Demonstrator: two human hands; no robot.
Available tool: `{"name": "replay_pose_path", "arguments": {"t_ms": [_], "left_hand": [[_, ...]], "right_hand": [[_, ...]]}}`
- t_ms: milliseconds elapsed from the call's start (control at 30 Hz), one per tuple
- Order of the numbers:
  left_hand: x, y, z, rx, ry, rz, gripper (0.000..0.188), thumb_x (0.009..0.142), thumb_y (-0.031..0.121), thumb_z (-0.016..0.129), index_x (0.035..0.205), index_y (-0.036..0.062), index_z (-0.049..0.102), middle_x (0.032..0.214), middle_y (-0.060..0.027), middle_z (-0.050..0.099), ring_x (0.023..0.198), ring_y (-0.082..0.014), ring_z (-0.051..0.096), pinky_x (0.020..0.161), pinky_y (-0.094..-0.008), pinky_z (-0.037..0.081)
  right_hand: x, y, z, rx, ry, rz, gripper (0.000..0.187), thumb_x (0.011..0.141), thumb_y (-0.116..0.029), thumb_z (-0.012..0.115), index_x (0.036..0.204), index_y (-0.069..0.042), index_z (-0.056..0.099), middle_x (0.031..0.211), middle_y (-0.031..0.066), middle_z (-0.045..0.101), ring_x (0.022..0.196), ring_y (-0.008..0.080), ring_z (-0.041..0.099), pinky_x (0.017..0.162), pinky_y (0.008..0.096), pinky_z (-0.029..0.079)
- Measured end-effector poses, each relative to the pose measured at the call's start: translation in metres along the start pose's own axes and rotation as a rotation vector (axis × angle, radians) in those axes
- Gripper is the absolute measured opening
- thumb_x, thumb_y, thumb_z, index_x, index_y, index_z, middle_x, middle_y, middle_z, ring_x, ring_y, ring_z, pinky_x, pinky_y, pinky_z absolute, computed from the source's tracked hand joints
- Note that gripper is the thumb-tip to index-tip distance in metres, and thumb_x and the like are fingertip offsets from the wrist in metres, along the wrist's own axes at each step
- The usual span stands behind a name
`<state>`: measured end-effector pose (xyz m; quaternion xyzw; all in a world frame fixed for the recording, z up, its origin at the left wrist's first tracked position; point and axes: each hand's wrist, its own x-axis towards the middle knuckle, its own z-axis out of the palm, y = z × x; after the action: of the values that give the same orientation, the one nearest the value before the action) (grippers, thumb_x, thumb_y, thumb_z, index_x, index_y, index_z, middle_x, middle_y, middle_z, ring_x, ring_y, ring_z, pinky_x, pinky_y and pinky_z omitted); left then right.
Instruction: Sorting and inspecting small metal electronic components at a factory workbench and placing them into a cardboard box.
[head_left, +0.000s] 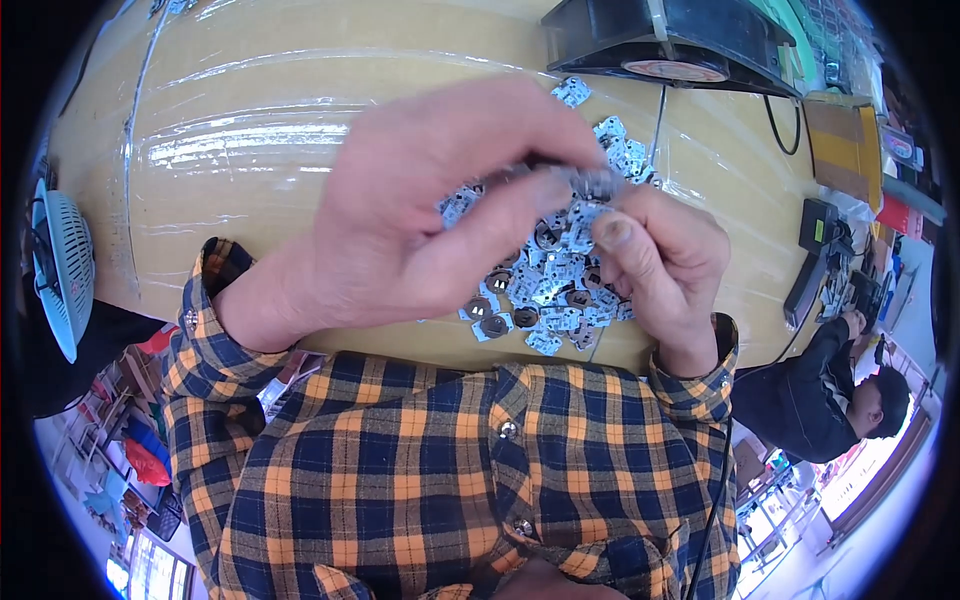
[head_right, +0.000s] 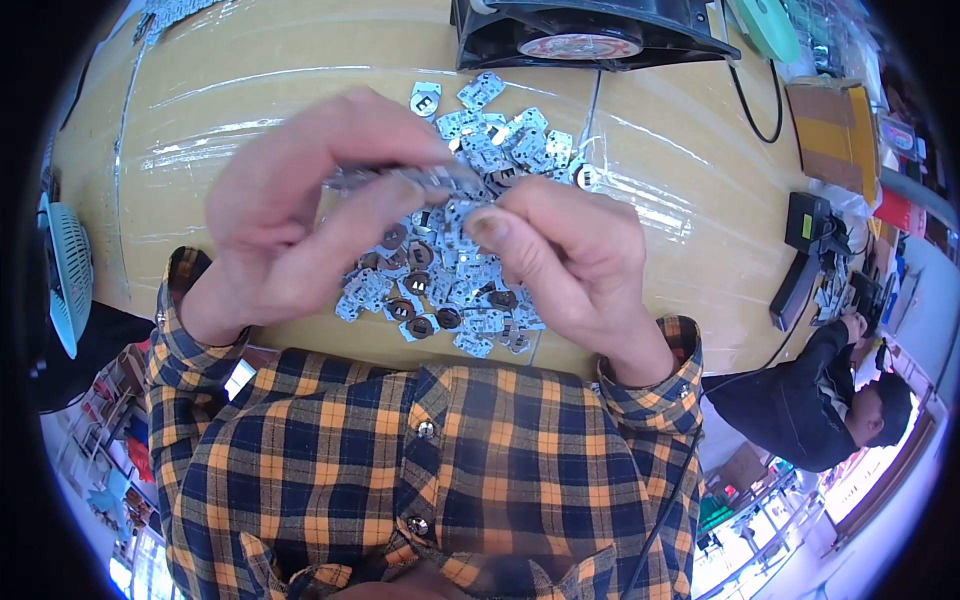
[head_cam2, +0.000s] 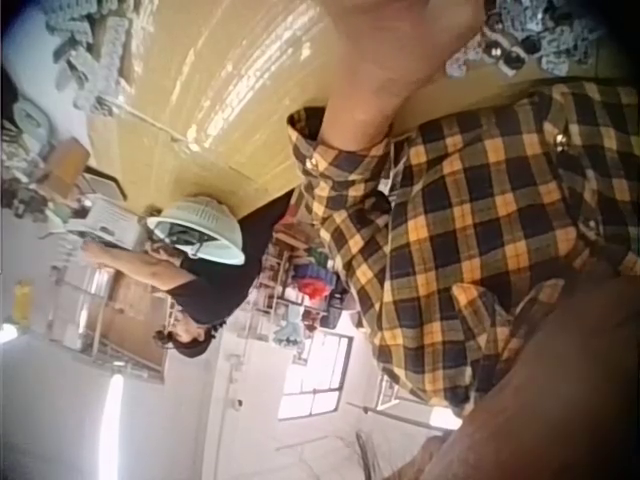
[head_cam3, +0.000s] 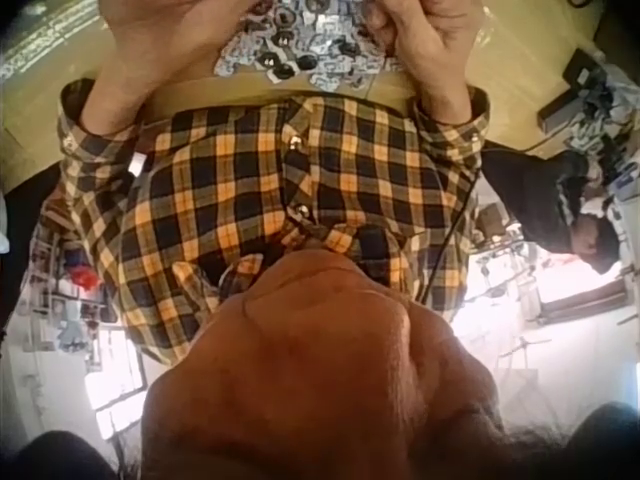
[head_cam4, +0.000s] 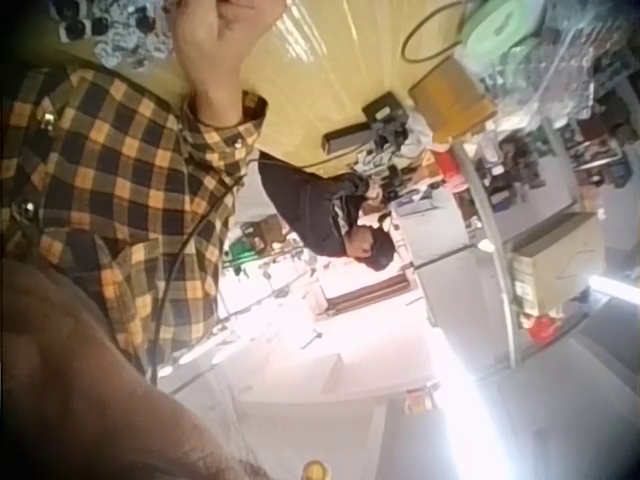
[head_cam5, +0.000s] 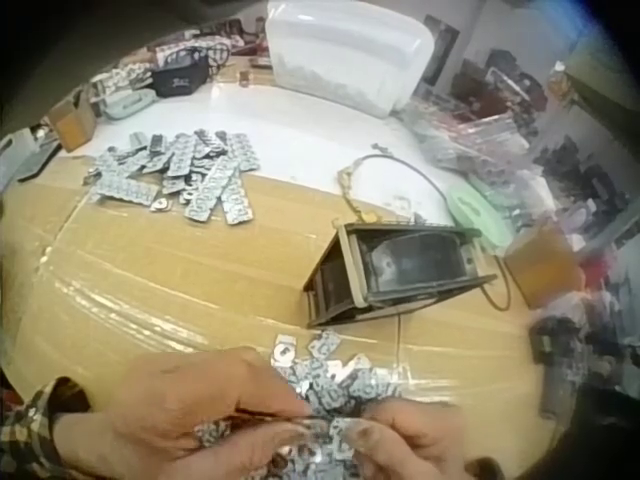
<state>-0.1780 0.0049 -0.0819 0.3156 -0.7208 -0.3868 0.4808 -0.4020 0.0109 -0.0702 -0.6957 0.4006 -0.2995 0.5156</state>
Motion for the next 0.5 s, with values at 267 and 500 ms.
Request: {"name": "replay_pose_path", "arguments": {"t_ms": [267, 500], "left_hand": [[-0.003, 0.005, -0.004, -0.019, -0.135, -0.187, 0.020, 0.082, -0.006, 0.059, 0.101, -0.0022, 0.064, 0.083, -0.0089, 0.064, 0.069, -0.0137, 0.062, 0.061, -0.0241, 0.046], [-0.001, 0.005, -0.008, -0.096, -0.230, -0.194, 0.017, 0.082, -0.005, 0.060, 0.097, -0.0009, 0.066, 0.082, -0.0085, 0.065, 0.070, -0.0151, 0.063, 0.062, -0.0257, 0.047]], "right_hand": [[-0.003, 0.003, 0.001, -0.053, 0.143, -0.063, 0.032, 0.097, -0.019, 0.056, 0.075, 0.004, 0.061, 0.065, 0.0043, 0.058, 0.050, 0.0054, 0.046, 0.048, 0.0209, 0.034], [0.003, 0.005, -0.003, -0.107, 0.011, -0.196, 0.026, 0.094, -0.016, 0.059, 0.077, 0.004, 0.063, 0.063, 0.0056, 0.060, 0.046, 0.0088, 0.049, 0.045, 0.0227, 0.035]]}}
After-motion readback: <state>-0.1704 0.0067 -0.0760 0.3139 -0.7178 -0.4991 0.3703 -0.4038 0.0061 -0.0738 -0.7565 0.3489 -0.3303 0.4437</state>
